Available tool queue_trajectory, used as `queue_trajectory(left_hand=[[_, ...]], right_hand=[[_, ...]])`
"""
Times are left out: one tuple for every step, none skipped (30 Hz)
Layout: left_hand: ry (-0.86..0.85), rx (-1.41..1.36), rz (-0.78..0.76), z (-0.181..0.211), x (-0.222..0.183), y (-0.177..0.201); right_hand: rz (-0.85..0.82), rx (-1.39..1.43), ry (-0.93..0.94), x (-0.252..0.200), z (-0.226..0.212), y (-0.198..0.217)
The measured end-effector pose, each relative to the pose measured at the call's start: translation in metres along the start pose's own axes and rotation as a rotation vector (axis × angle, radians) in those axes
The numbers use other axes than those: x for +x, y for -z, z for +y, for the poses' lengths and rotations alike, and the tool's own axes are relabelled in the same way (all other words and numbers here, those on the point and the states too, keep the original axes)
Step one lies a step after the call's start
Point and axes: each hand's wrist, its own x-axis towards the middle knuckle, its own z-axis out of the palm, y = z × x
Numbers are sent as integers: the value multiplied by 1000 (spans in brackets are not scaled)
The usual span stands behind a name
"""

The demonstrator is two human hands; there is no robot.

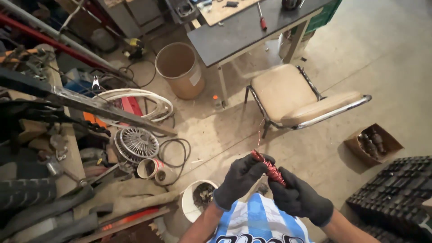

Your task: Repairing an electronic component by stripping or crimping a wire with a tool

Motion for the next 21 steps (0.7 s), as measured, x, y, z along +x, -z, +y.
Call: queue_trajectory(left_hand=[[-11,-52,-14,0,0,0],[-22,-103,-28,0,1,0],[-23,-103,-26,6,0,-1],[60,-45,82,13,0,-3],[143,13,187,20,1,-3],[141,14,185,16,1,-4],[194,26,226,12,-1,-4],[247,40,267,8,-3,-5],[257,38,264,7,-4,-7],[190,-38,247,5,-4,-9],[117,-110,227,4,-3,-10],[121,-110,224,6,-8,-8],[89,-99,155,8,-9,-6],[57,-87,86,10,-10,-4],[61,-92,92,14,-12,-3],[65,-58,52,19,-14,-2],[65,-21,11,23,-14,1],[65,-23,14,19,-16,2],[45,-23,-14,14,-16,4],[25,-22,-42,10,-16,5],[26,-23,-41,10,-16,6]], right_hand=[[-79,49,-11,1,1,-1],[-158,97,-22,2,3,-2],[-158,96,-24,4,-5,-40],[209,-507,149,5,-12,-78],[578,-1108,329,7,-20,-116],[579,-1108,331,8,-17,-109],[770,-1497,404,8,-10,-102],[966,-1884,469,8,-4,-94],[970,-1878,460,11,1,-83],[982,-1985,582,14,7,-72],[992,-2090,716,19,10,-61],[997,-2086,713,17,18,-47],[982,-2130,750,17,22,-31],[967,-2174,787,17,25,-16],[961,-2177,778,16,26,-13],[914,-2141,799,14,28,-10],[870,-2104,824,14,27,-6],[866,-2106,822,15,29,-19],[867,-1794,656,15,29,-31],[852,-1481,495,16,29,-43],[852,-1482,493,14,32,-23]])
